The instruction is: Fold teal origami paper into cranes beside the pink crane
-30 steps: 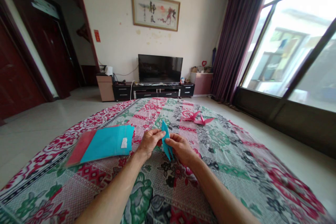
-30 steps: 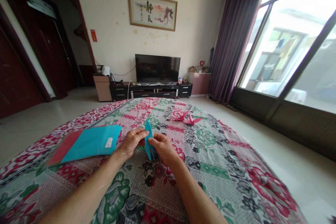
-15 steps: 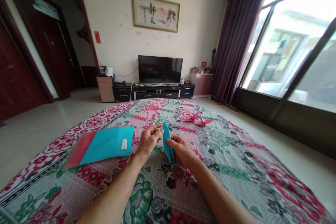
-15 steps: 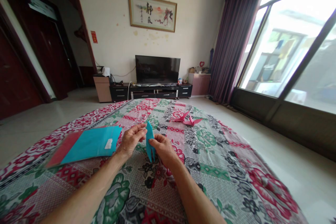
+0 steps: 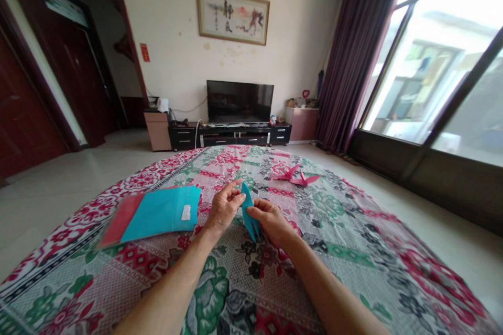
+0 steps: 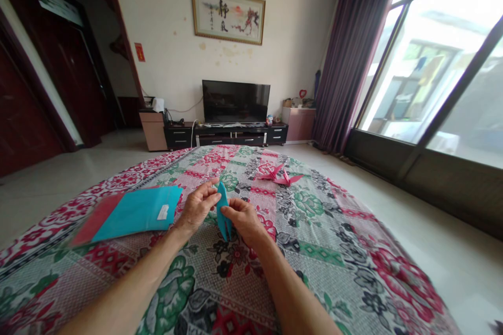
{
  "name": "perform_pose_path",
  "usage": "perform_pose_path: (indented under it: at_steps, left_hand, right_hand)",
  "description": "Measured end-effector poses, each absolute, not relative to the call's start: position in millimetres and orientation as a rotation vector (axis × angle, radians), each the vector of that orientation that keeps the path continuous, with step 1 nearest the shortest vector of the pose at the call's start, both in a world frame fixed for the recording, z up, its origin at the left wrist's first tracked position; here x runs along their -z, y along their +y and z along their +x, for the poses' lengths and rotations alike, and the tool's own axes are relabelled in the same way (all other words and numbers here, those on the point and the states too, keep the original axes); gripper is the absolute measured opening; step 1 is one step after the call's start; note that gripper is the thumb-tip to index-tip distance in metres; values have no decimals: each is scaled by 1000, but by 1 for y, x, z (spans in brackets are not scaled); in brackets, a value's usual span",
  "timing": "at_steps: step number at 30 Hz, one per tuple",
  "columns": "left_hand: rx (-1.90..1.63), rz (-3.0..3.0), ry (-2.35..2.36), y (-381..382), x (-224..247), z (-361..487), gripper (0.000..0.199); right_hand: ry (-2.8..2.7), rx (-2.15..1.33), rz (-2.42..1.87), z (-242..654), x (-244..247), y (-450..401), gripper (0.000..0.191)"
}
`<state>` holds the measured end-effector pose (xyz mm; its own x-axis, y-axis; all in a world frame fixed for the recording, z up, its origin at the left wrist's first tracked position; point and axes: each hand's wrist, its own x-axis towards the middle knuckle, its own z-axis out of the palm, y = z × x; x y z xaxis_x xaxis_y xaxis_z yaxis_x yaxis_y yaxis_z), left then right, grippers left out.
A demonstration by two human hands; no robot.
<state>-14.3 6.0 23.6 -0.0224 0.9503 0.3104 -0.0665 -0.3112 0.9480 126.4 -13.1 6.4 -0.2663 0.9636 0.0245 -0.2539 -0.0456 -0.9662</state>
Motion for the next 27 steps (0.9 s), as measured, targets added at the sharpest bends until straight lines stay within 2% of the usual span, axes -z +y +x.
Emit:
perform_pose_path:
  at_steps: [4,12,14,18,23,27]
  left_hand:
    - [-1437,1394,984,4,-25,-13,44]
    - [-1394,1322,957,-1,-28,-13,57]
    - [-1325,1318,916,-3,-29,-13,52]
    - [-1264,1297,843,-4,-29,-12,26]
    - [-1379,984,905,2,-27,-14,30]
    - [-1449,751,928,3,-28,-12,32]
  right_hand:
    - [-1189,-1523,-873,126,-6,-13,28]
    - [-1152,-1512,-890,127,-3,-11,31]
    - [-1147,-1511,-899,127,-5,-11,28]
    - [-1097,-1533,-820,127,-13,-13,19]
    - [-896,-1683,-640,131,-19,-14,28]
    - [-965,-1541,-636,126,-16,-17,34]
